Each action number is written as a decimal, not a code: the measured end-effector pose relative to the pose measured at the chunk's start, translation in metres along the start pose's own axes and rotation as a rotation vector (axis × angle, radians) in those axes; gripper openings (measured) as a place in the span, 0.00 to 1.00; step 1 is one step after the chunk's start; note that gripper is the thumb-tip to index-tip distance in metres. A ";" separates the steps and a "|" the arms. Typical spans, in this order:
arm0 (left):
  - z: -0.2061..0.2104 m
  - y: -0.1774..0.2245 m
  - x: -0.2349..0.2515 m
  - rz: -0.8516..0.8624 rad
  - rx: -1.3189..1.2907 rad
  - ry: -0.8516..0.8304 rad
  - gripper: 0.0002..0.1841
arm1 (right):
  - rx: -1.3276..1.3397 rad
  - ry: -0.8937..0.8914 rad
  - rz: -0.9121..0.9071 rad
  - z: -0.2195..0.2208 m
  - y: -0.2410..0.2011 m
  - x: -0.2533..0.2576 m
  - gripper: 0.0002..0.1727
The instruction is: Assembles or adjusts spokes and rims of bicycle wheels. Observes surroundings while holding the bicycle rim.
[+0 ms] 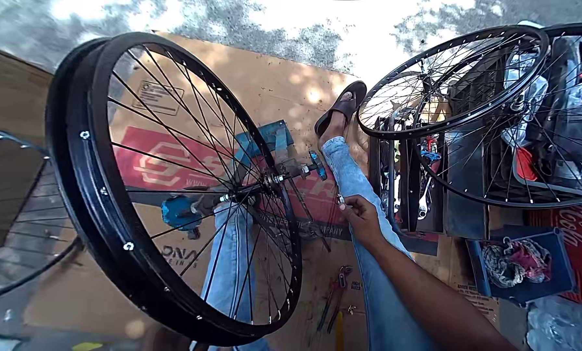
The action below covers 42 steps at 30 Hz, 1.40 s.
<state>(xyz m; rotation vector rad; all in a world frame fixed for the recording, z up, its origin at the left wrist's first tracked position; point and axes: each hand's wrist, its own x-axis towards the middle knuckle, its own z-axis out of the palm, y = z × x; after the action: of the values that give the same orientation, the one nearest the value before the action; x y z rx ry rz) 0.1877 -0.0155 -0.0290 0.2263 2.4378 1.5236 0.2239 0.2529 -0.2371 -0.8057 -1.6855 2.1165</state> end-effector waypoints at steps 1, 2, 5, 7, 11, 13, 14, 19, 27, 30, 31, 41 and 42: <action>0.006 -0.020 -0.013 -0.065 0.055 -0.103 0.40 | 0.000 -0.002 -0.004 -0.001 0.000 -0.001 0.10; 0.015 -0.038 -0.024 -0.113 0.132 -0.205 0.41 | -0.002 -0.003 -0.008 -0.001 0.001 -0.002 0.10; 0.045 -0.076 -0.043 -0.108 0.228 -0.226 0.30 | -0.003 -0.006 -0.016 -0.001 0.001 -0.003 0.10; 0.051 -0.078 -0.042 -0.017 0.230 -0.158 0.23 | 0.003 0.000 -0.018 0.001 0.001 -0.001 0.10; 0.042 -0.047 -0.034 0.043 0.188 -0.095 0.27 | -0.005 0.012 -0.021 -0.003 0.000 -0.002 0.10; 0.035 -0.034 -0.027 0.032 0.152 -0.041 0.26 | -0.006 -0.002 -0.036 -0.002 0.000 0.000 0.10; 0.031 -0.030 -0.025 0.034 0.131 -0.039 0.26 | -0.004 -0.005 -0.033 -0.001 0.001 0.000 0.10; 0.032 -0.013 -0.019 0.093 0.130 -0.076 0.26 | 0.029 0.007 -0.013 -0.003 -0.001 -0.001 0.10; 0.010 0.045 0.046 0.158 0.082 0.059 0.18 | 0.030 0.005 -0.008 -0.002 0.000 0.000 0.10; 0.004 0.071 0.082 0.132 0.130 0.090 0.10 | 0.043 0.014 -0.009 -0.003 -0.001 0.000 0.09; 0.003 0.076 0.092 0.111 0.124 0.088 0.09 | 0.050 0.016 -0.009 -0.003 -0.001 0.000 0.09; -0.050 0.060 0.242 -0.023 0.216 -0.115 0.20 | 0.057 0.020 0.014 -0.002 0.002 0.001 0.09; -0.048 0.063 0.248 -0.015 0.224 -0.102 0.20 | 0.056 0.026 0.015 -0.002 0.001 0.001 0.09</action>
<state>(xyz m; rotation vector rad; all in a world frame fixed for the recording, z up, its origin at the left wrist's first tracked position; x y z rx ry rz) -0.0634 0.0368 0.0139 0.3189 2.5192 1.2007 0.2244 0.2549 -0.2386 -0.8283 -1.6044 2.1442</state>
